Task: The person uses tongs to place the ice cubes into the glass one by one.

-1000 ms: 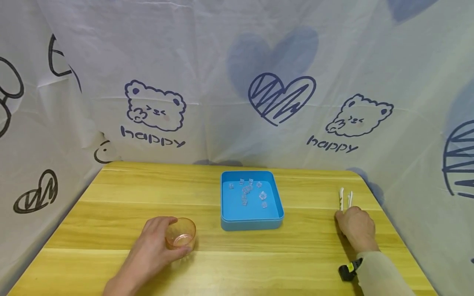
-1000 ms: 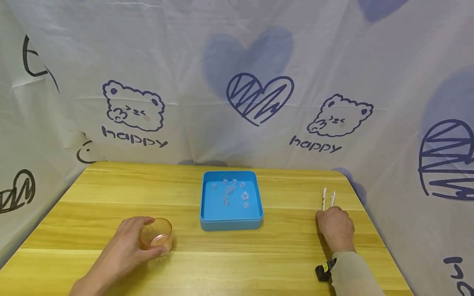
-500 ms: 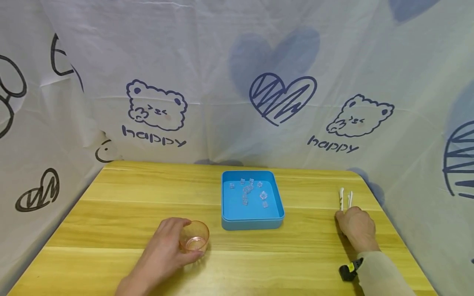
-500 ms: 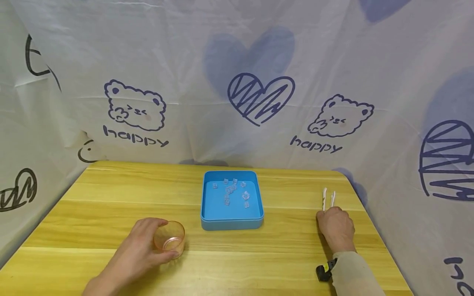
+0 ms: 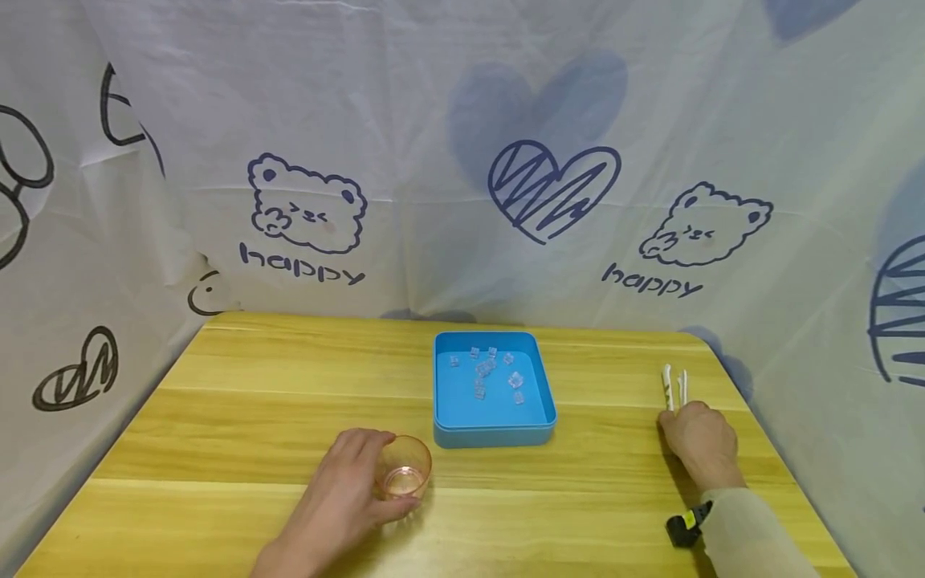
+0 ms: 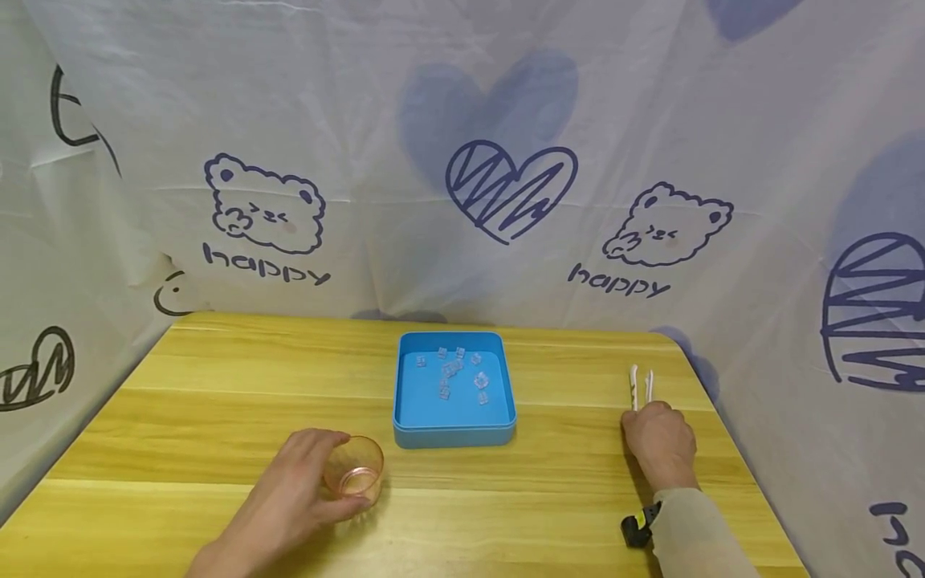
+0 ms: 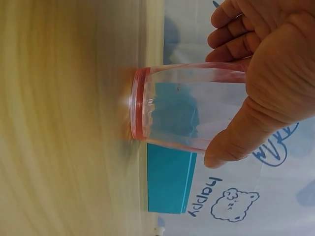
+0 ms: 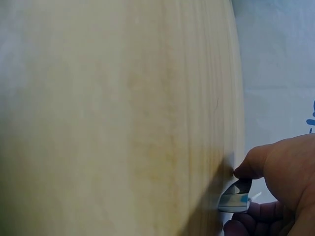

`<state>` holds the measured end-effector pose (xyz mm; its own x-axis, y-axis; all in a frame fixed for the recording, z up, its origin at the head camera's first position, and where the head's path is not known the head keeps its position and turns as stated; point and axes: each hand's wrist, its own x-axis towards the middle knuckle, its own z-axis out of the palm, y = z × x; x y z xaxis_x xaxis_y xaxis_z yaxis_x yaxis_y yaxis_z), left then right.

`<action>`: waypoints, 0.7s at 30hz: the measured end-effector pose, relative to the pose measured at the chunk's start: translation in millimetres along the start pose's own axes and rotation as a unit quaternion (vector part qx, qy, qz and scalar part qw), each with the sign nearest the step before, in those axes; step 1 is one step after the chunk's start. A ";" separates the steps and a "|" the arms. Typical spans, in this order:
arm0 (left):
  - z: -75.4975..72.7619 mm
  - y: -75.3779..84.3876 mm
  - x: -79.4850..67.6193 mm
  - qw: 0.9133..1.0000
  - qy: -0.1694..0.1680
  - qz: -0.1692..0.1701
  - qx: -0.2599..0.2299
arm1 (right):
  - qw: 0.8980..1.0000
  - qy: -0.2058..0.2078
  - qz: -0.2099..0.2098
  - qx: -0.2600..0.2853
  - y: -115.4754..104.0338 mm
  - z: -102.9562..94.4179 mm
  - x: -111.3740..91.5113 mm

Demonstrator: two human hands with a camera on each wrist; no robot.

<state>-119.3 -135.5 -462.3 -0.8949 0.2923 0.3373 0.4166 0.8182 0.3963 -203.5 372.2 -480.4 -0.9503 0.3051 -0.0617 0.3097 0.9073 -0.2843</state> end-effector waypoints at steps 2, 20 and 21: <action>1.5 3.0 0.5 1.000 -0.007 -0.007 -0.005 | 1.000 -0.001 0.000 0.001 -0.2 -0.6 -0.2; 6.3 11.5 -0.9 0.998 -0.040 -0.021 -0.036 | 1.000 -0.011 0.008 0.008 -0.4 -0.1 -0.7; 6.5 11.9 -0.5 0.998 -0.041 -0.022 -0.038 | 1.000 -0.012 0.008 0.008 -0.3 0.2 -0.7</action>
<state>-114.9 -122.7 -463.3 -0.9211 0.2991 0.2493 0.3854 0.7916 0.4742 -202.9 371.7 -480.4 -0.9459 0.3121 -0.0892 0.3243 0.8976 -0.2986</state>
